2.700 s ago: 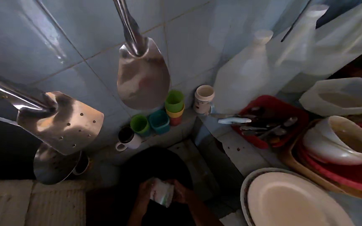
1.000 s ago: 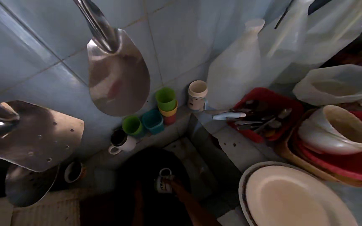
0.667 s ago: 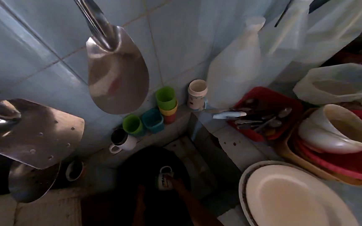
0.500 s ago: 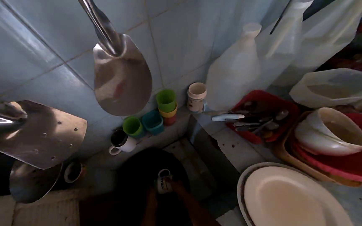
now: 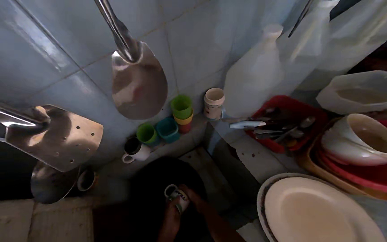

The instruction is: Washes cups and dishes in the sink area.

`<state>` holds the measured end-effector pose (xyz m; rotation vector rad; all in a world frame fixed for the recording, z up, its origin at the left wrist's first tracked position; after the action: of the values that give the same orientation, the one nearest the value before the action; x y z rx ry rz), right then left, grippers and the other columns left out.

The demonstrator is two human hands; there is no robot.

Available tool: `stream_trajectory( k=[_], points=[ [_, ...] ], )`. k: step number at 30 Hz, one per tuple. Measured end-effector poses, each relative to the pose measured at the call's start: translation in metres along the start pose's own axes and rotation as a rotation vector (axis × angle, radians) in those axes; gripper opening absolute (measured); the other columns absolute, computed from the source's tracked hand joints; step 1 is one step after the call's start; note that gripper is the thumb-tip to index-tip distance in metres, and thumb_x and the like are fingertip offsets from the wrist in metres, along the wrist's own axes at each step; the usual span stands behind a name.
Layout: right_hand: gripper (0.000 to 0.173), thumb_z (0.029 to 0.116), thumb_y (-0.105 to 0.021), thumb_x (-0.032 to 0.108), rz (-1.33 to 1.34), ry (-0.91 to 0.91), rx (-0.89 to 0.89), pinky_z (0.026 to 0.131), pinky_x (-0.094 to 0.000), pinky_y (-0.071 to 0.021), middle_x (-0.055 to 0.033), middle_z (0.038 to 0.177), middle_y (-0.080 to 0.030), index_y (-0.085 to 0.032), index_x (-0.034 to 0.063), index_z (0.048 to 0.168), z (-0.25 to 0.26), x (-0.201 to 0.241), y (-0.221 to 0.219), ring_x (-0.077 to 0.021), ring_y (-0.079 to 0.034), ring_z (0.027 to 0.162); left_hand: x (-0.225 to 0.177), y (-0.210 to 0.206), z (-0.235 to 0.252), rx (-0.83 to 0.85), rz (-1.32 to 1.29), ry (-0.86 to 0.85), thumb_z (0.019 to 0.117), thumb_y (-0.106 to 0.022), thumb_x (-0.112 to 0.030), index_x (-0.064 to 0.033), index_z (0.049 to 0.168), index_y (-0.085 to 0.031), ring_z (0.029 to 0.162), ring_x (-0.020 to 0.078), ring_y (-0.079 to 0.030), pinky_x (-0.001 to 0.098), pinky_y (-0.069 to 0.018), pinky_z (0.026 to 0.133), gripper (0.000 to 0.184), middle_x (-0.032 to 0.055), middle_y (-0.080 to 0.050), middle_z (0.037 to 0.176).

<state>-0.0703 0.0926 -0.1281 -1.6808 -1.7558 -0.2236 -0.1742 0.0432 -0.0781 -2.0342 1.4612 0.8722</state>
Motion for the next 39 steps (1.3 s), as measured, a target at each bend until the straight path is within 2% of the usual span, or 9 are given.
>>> stream_trajectory(
  k=[6,10,14,18,21,27,30,34,39],
  points=[
    [0.047,0.1044,-0.055,0.043,-0.018,-0.002,0.008,0.092,-0.0452,-0.0552,-0.0175,0.120,-0.067,-0.063,0.0031,0.129,0.005,-0.009,0.003,-0.0257,-0.065,0.108,0.013,0.012,-0.007,0.175,1.384,-0.535,0.0982,-0.064,-0.023,0.0016,0.131,-0.066,0.134,0.0379,-0.054,0.0484,-0.0411,0.115,0.041,0.0252,-0.061,0.138],
    [0.054,0.1080,-0.041,0.052,0.015,-0.020,0.138,0.094,-0.0422,-0.0540,-0.0135,0.123,-0.066,-0.058,0.0083,0.136,-0.008,0.000,-0.006,-0.0219,-0.064,0.109,0.005,0.021,-0.001,0.110,0.630,-0.201,0.0942,-0.073,-0.017,0.0107,0.137,-0.052,0.121,0.0265,-0.062,0.0391,-0.0499,0.106,0.056,0.0233,-0.063,0.130],
    [0.049,0.1063,-0.054,0.036,-0.007,0.014,0.205,0.094,-0.0367,-0.0534,-0.0120,0.123,-0.064,-0.049,0.0053,0.144,-0.005,-0.002,-0.010,-0.0168,-0.063,0.106,-0.002,0.014,0.000,0.036,-0.470,0.096,0.1074,-0.043,-0.014,-0.0011,0.124,-0.058,0.088,0.0207,-0.071,0.0373,-0.0619,0.077,0.026,0.0137,-0.070,0.103],
    [0.045,0.1071,-0.049,0.040,0.079,-0.035,0.081,0.086,-0.0398,-0.0550,-0.0125,0.117,-0.065,-0.057,0.0053,0.134,-0.002,-0.002,-0.001,-0.0199,-0.064,0.101,-0.002,0.002,-0.018,0.056,0.323,-0.208,0.1022,-0.061,-0.014,0.0111,0.137,-0.052,0.121,0.0275,-0.061,0.0401,-0.0485,0.107,0.043,0.0250,-0.062,0.130],
    [0.045,0.1041,-0.058,0.034,0.113,0.035,-0.036,0.090,-0.0449,-0.0538,-0.0185,0.123,-0.064,-0.057,0.0011,0.135,-0.009,0.010,0.003,-0.0259,-0.063,0.107,-0.003,0.017,-0.020,0.060,0.788,-0.398,0.1038,-0.059,-0.025,0.0075,0.121,-0.067,0.107,0.0309,-0.069,0.0480,-0.0531,0.099,0.038,0.0232,-0.071,0.110],
    [0.074,0.0840,-0.082,0.019,-0.064,0.495,-0.055,0.107,-0.0402,-0.0501,-0.0189,0.143,-0.057,-0.048,0.0018,0.148,-0.023,0.024,-0.022,-0.0237,-0.058,0.128,0.024,0.059,0.004,-0.129,-0.213,-0.028,0.1064,-0.046,-0.005,-0.0003,0.141,-0.046,0.098,0.0257,-0.066,0.0410,-0.0581,0.081,0.035,0.0191,-0.062,0.121],
    [0.085,0.0773,-0.087,0.036,-0.498,0.647,-0.035,0.113,-0.0464,-0.0459,-0.0187,0.148,-0.053,-0.052,0.0071,0.149,-0.047,0.037,-0.046,-0.0299,-0.054,0.134,0.040,0.050,0.002,0.130,-0.600,0.093,0.1102,-0.033,-0.014,-0.0069,0.119,-0.055,0.086,0.0190,-0.069,0.0382,-0.0606,0.077,0.025,0.0088,-0.070,0.099],
    [0.091,0.0746,-0.086,0.049,-0.882,0.779,-0.010,0.098,-0.0504,-0.0550,-0.0151,0.145,-0.055,-0.050,0.0177,0.152,-0.076,0.059,-0.076,-0.0304,-0.062,0.122,0.034,0.046,-0.007,0.145,-0.698,0.066,0.1117,-0.022,-0.021,-0.0106,0.109,-0.055,0.076,0.0107,-0.067,0.0295,-0.0593,0.070,0.035,0.0025,-0.069,0.086],
    [0.089,0.0864,-0.076,0.050,-0.666,0.840,0.010,0.106,-0.0465,-0.0516,-0.0218,0.152,-0.045,-0.040,0.0100,0.158,-0.080,0.067,-0.075,-0.0317,-0.056,0.130,-0.010,0.079,0.009,0.074,-0.710,-0.202,0.1088,-0.031,-0.017,-0.0059,0.112,-0.058,0.078,0.0185,-0.070,0.0370,-0.0605,0.072,0.029,0.0088,-0.071,0.089]
  ],
)
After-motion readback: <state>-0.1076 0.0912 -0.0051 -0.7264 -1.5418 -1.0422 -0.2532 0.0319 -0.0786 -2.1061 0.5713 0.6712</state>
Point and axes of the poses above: each hand's wrist, its own z-axis towards the middle knuckle, its own y-axis out of the back of the hand, x = y × z, the point moved 5 cm from there along z, towards the middle knuckle
